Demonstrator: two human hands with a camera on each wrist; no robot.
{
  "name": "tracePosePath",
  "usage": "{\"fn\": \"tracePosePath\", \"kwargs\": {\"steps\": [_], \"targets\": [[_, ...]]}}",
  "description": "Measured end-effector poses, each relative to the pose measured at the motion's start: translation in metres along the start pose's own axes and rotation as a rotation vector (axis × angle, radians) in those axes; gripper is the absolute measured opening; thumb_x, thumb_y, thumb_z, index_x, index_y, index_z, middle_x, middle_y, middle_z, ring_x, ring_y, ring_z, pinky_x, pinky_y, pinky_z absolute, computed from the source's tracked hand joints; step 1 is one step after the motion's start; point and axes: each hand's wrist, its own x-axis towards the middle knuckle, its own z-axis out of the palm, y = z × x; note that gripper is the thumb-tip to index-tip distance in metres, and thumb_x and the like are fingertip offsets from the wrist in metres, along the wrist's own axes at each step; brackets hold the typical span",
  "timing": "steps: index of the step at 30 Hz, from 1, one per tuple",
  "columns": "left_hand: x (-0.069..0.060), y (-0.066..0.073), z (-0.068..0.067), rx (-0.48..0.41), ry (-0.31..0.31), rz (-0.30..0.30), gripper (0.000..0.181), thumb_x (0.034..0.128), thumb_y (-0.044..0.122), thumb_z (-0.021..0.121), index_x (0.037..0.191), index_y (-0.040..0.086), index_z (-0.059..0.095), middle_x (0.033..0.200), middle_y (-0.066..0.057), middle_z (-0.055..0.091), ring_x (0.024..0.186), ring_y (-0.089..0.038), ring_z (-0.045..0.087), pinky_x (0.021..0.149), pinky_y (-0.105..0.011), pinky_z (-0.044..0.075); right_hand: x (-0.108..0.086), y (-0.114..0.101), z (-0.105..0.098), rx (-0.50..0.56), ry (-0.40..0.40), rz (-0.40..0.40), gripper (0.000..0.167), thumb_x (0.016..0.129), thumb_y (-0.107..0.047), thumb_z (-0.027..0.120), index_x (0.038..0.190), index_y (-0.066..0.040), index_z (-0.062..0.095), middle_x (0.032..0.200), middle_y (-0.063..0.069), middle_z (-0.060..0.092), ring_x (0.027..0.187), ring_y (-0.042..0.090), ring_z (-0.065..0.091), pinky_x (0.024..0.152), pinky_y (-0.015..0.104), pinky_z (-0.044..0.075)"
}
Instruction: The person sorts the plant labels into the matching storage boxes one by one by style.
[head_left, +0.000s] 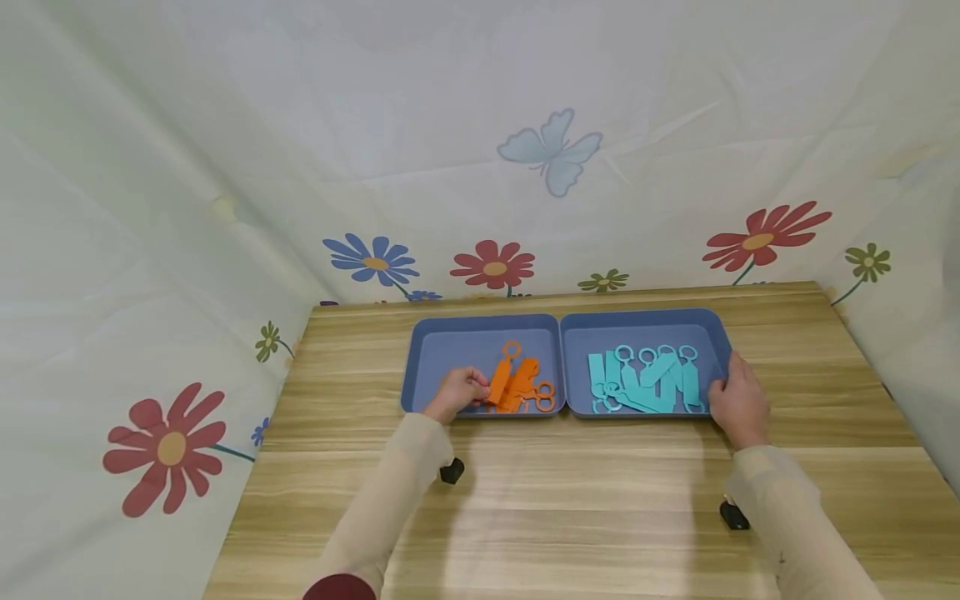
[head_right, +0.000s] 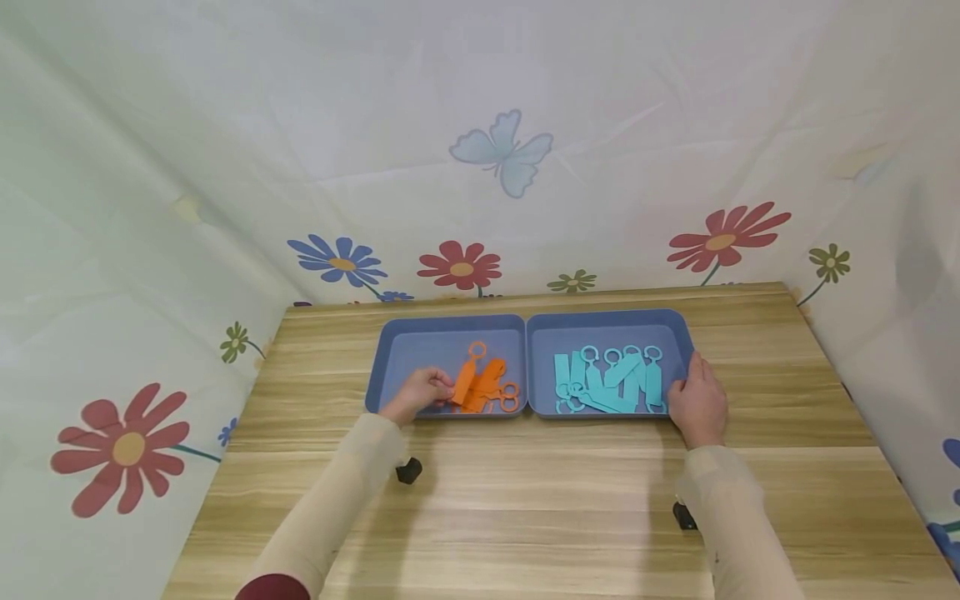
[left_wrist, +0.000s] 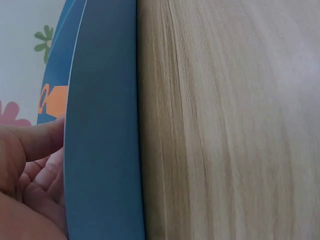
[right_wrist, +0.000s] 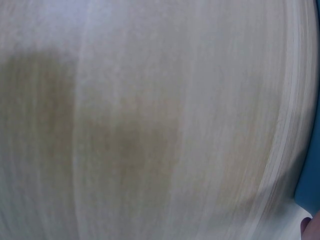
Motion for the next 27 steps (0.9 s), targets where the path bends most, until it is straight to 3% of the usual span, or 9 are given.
{"fn": "tracePosePath", "kwargs": {"steps": [8,19,27], "targets": [[-0.003,0.001,0.004,0.067,0.034,-0.031,0.007,0.0758,0.003,0.063,0.075,0.003,0.056,0.069,-0.005,0.057,0.056,-0.014,0.052,0.051,-0.027,0.045,0.001,0.0,0.001,0.001,0.021,-0.019,0.057,0.088,-0.012,0.028,0.136,0.012,0.012,0.137,0.033,0.023,0.124,0.047,0.024,0.101,0.055,0.021],[-0.005,0.004,0.005,0.139,0.053,-0.094,0.01,0.0774,0.003,0.063,0.074,0.006,0.054,0.074,-0.007,0.057,0.062,-0.021,0.056,0.054,-0.03,0.047,0.0,0.0,0.001,0.006,0.009,-0.01,0.057,0.088,-0.013,0.028,0.137,0.011,0.011,0.138,0.032,0.021,0.125,0.046,0.023,0.101,0.056,0.021],[-0.01,0.011,0.005,0.269,0.051,-0.061,0.013,0.0758,0.002,0.063,0.069,0.007,0.053,0.065,-0.007,0.056,0.063,-0.027,0.058,0.057,-0.034,0.049,0.0,0.0,0.001,-0.002,0.007,0.0,0.058,0.088,-0.013,0.029,0.137,0.01,0.01,0.138,0.031,0.021,0.125,0.046,0.023,0.101,0.055,0.022]]}}
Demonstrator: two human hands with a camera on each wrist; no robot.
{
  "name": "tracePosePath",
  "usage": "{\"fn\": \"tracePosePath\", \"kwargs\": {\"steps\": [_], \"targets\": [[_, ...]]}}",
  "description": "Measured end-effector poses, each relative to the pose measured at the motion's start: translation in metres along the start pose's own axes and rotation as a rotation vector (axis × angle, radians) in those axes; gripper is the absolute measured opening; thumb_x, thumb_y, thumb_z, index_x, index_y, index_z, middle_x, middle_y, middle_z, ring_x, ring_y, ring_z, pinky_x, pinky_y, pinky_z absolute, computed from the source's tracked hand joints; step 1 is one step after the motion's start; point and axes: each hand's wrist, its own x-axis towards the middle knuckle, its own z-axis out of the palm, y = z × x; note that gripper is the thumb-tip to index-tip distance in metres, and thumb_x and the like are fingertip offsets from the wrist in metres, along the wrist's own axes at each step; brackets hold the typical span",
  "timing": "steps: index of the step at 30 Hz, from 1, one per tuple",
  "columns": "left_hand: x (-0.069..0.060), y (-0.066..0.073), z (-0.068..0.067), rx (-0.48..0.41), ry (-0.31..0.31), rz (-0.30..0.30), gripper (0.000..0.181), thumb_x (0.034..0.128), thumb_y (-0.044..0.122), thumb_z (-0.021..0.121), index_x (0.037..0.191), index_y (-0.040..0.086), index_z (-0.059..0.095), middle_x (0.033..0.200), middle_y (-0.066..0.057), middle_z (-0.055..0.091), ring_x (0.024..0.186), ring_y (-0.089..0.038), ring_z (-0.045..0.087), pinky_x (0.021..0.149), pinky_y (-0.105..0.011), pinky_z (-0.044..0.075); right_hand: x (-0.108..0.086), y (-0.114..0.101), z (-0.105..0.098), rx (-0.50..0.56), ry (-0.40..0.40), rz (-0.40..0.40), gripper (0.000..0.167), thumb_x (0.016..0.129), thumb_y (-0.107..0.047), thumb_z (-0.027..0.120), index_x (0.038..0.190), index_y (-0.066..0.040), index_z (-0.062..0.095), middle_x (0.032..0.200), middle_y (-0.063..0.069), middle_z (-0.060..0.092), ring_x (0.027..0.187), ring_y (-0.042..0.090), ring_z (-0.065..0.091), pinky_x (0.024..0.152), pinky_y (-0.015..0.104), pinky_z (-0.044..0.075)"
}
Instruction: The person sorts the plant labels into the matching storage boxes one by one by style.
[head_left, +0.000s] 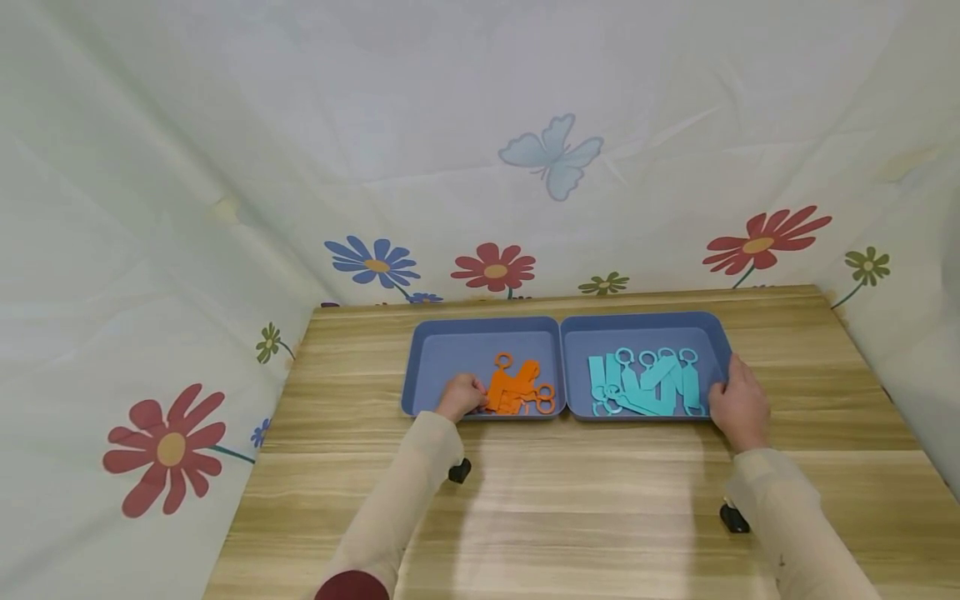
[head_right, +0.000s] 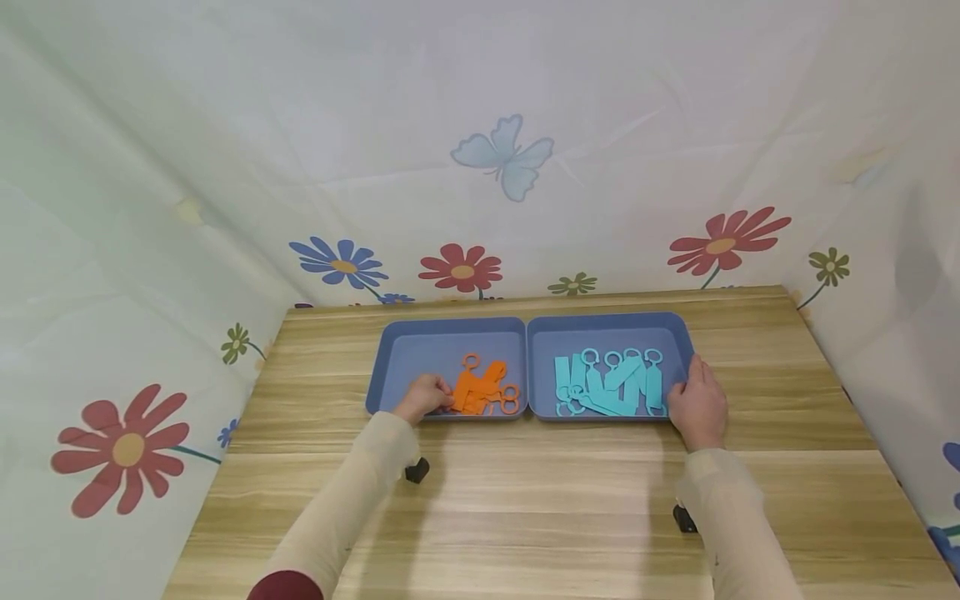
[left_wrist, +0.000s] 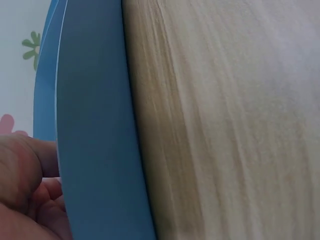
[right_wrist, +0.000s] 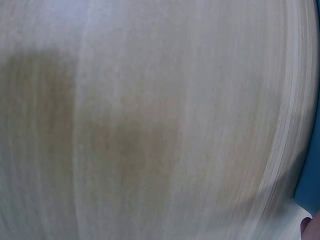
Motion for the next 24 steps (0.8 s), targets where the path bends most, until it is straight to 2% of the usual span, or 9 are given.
{"fn": "tracePosePath", "kwargs": {"steps": [5,12,16,21,24], "targets": [[0.0007,0.0026,-0.0001,0.094,-0.012,0.017,0.013,0.0752,0.002,0.062,0.066,0.007,0.054,0.061,-0.006,0.054,0.06,-0.026,0.057,0.051,-0.028,0.044,0.0011,0.0007,0.0001,0.002,-0.003,0.002,0.057,0.088,-0.013,0.028,0.137,0.011,0.011,0.138,0.032,0.021,0.125,0.046,0.023,0.101,0.055,0.022],[0.0045,0.0054,-0.0001,0.161,-0.048,-0.005,0.02,0.0768,0.004,0.061,0.059,0.009,0.053,0.057,-0.004,0.053,0.055,-0.021,0.053,0.048,-0.025,0.039,0.0013,0.0008,0.0005,-0.002,0.002,-0.008,0.057,0.088,-0.013,0.029,0.137,0.011,0.011,0.138,0.032,0.021,0.125,0.046,0.023,0.101,0.055,0.021],[0.0059,0.0052,-0.0012,0.172,-0.059,-0.014,0.023,0.0764,0.004,0.062,0.055,0.009,0.053,0.055,-0.005,0.054,0.053,-0.022,0.051,0.046,-0.025,0.038,0.0014,0.0004,0.0012,-0.006,0.003,-0.006,0.057,0.088,-0.013,0.029,0.137,0.011,0.011,0.138,0.032,0.021,0.125,0.046,0.023,0.101,0.055,0.021],[0.0046,0.0037,-0.0023,0.181,-0.05,0.008,0.023,0.0752,0.005,0.063,0.054,0.008,0.055,0.054,-0.003,0.056,0.053,-0.022,0.053,0.045,-0.025,0.039,0.0022,0.0003,0.0012,-0.006,-0.011,0.009,0.058,0.088,-0.014,0.028,0.137,0.01,0.01,0.139,0.031,0.02,0.125,0.046,0.022,0.101,0.056,0.021],[0.0027,0.0024,-0.0013,0.205,-0.033,0.04,0.029,0.0764,0.005,0.06,0.05,0.01,0.049,0.049,-0.001,0.046,0.046,-0.017,0.042,0.044,-0.024,0.035,0.0029,0.0021,0.0016,-0.003,-0.022,0.013,0.058,0.088,-0.014,0.028,0.138,0.01,0.008,0.14,0.031,0.018,0.126,0.046,0.021,0.102,0.056,0.02]]}}
